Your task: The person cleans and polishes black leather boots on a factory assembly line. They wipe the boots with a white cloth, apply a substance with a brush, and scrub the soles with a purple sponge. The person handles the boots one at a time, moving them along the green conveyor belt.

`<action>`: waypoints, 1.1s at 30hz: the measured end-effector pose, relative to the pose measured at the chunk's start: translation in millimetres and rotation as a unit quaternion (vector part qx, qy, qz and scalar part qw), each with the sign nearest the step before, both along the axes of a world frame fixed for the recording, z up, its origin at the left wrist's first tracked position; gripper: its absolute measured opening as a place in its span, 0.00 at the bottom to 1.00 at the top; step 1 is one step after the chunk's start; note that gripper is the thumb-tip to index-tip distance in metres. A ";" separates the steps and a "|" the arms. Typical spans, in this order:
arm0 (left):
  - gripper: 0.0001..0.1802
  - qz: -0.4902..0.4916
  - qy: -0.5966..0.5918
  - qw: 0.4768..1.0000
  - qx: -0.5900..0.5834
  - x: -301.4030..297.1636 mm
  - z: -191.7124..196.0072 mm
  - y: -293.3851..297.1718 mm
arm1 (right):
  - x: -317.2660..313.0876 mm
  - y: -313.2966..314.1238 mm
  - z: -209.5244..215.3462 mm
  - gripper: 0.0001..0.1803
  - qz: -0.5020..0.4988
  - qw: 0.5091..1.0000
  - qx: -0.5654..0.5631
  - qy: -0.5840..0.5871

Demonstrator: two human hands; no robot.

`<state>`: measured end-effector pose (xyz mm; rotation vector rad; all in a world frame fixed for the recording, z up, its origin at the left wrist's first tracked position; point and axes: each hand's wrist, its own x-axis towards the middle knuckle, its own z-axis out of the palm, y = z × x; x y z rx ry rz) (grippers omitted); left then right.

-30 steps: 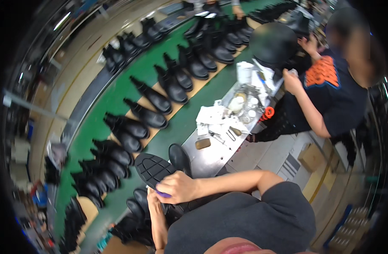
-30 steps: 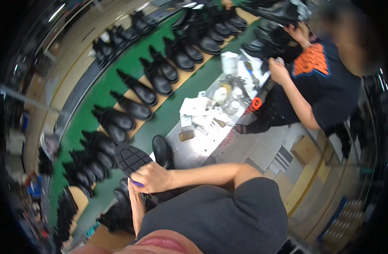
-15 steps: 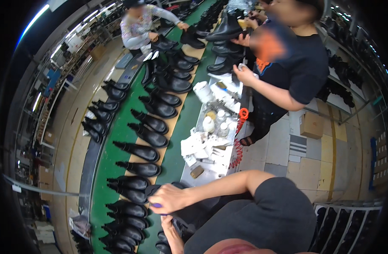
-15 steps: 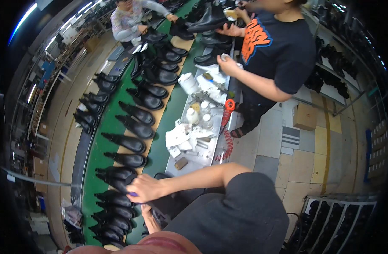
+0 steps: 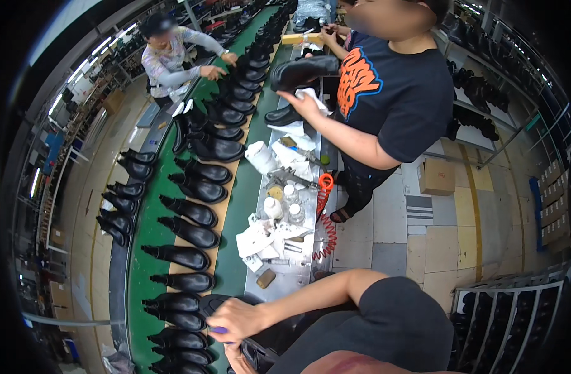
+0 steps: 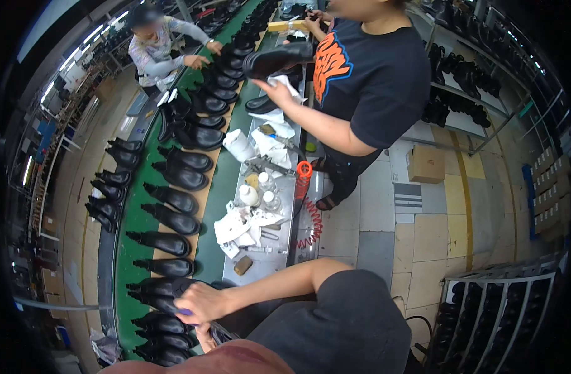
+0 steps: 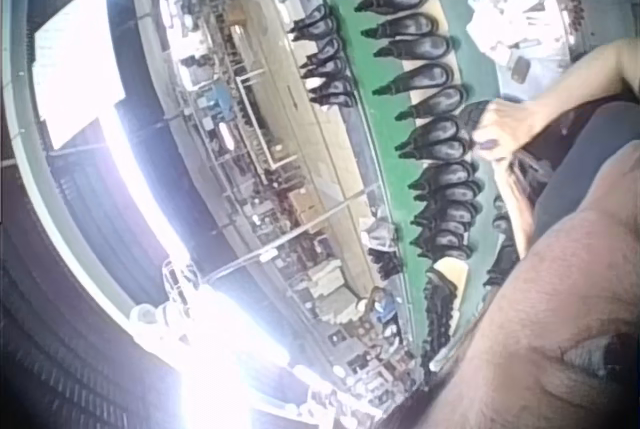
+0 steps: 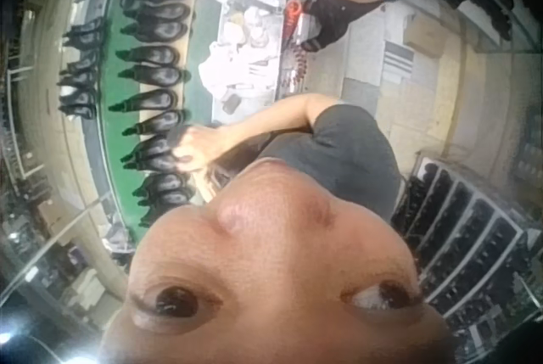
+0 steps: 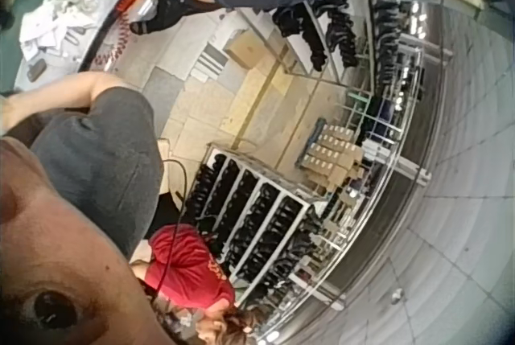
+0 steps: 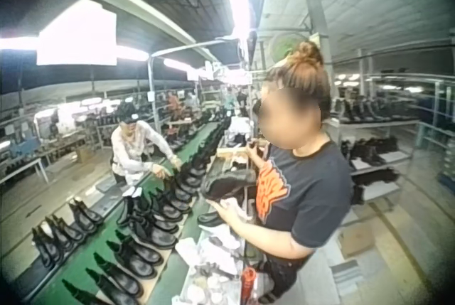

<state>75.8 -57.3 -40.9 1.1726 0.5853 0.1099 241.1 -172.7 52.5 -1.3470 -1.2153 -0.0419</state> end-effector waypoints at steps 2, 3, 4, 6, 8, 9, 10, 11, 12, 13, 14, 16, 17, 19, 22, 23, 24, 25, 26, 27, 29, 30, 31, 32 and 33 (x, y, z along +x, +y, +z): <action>0.38 0.009 -0.004 1.000 0.014 -2.2 7.1 -1.5 | 25.6 38.6 22.2 0.19 -0.074 0.997 0.013 0.028; 0.38 0.006 0.001 1.000 0.017 -0.3 8.0 -0.1 | 42.7 46.4 25.4 0.19 -0.090 0.995 0.007 0.052; 0.38 0.000 -0.001 1.000 0.019 7.1 6.4 0.5 | 54.0 48.3 27.6 0.19 -0.104 0.992 0.001 0.076; 0.38 -0.007 0.004 1.000 0.018 14.8 5.7 1.6 | 35.2 11.9 23.0 0.18 -0.096 0.993 0.017 0.063; 0.38 0.012 0.001 1.000 0.024 5.0 6.4 0.6 | -8.2 -20.8 -8.0 0.20 0.013 0.998 -0.035 0.056; 0.38 0.012 0.004 1.000 0.021 4.2 4.6 -1.2 | -13.9 -46.5 -10.5 0.21 0.027 0.999 -0.025 0.035; 0.38 0.011 0.004 1.000 0.018 5.4 3.7 0.6 | -14.9 -48.6 -18.8 0.22 0.021 0.999 0.017 0.047; 0.38 0.006 0.010 1.000 0.015 7.6 5.3 1.2 | -8.0 -46.8 -16.4 0.22 0.015 0.999 0.026 0.033; 0.38 -0.001 0.011 1.000 0.012 8.9 3.8 -1.6 | 6.5 -39.5 -13.0 0.22 0.009 0.999 0.034 0.019; 0.38 0.009 0.012 1.000 0.010 5.3 2.4 -3.7 | 17.1 -30.2 0.4 0.22 0.005 0.999 -0.006 0.049; 0.38 0.010 0.011 1.000 0.013 4.8 6.4 -4.6 | 30.8 -14.6 10.0 0.22 -0.034 0.999 -0.011 0.032; 0.38 -0.002 0.012 1.000 0.013 11.5 9.3 -7.7 | 55.1 15.4 19.4 0.22 -0.103 0.993 -0.004 0.053; 0.38 -0.006 0.014 1.000 0.013 13.0 10.7 -8.1 | 62.1 20.2 18.1 0.22 -0.111 0.991 -0.022 0.072; 0.38 -0.006 0.011 1.000 0.012 14.2 11.6 -7.5 | 53.5 13.7 18.3 0.23 -0.120 0.989 -0.008 0.086; 0.38 -0.002 0.010 1.000 0.015 12.6 13.6 -3.2 | 1.0 -35.0 -4.9 0.22 0.016 0.998 -0.039 0.043; 0.38 0.011 0.009 1.000 0.016 6.3 13.0 -3.3 | -3.1 -41.1 -5.9 0.20 0.021 0.999 -0.019 0.026; 0.38 0.003 0.010 1.000 0.013 10.5 13.3 -2.6 | -2.7 -50.0 -6.0 0.19 0.008 1.000 -0.006 0.014; 0.38 0.001 0.012 1.000 0.013 14.0 13.5 -2.7 | 4.4 -40.8 -5.5 0.18 0.004 1.000 -0.016 0.026; 0.38 -0.001 0.011 1.000 0.010 14.0 12.6 -3.4 | 18.0 -21.9 -3.1 0.18 0.000 0.999 -0.026 0.039; 0.38 0.004 0.008 1.000 0.012 13.0 13.4 -4.1 | 30.6 -0.8 4.0 0.17 -0.010 0.999 -0.031 0.039; 0.38 -0.005 0.012 1.000 0.011 18.7 15.4 -7.2 | 59.5 29.2 15.9 0.17 -0.078 0.995 -0.017 0.057; 0.38 -0.012 0.010 1.000 0.011 22.1 15.6 -8.0 | 67.0 39.9 11.6 0.17 -0.155 0.987 0.013 0.039; 0.38 -0.006 0.008 1.000 0.011 19.4 15.6 -6.9 | 61.2 32.7 17.4 0.17 -0.124 0.990 0.002 0.061; 0.38 0.000 0.006 1.000 0.010 16.8 14.5 -6.9 | 49.3 14.7 20.9 0.17 -0.093 0.992 -0.009 0.082; 0.38 0.004 0.004 1.000 0.013 13.7 13.9 -6.0 | 31.8 -4.0 16.0 0.16 -0.045 0.995 -0.075 0.043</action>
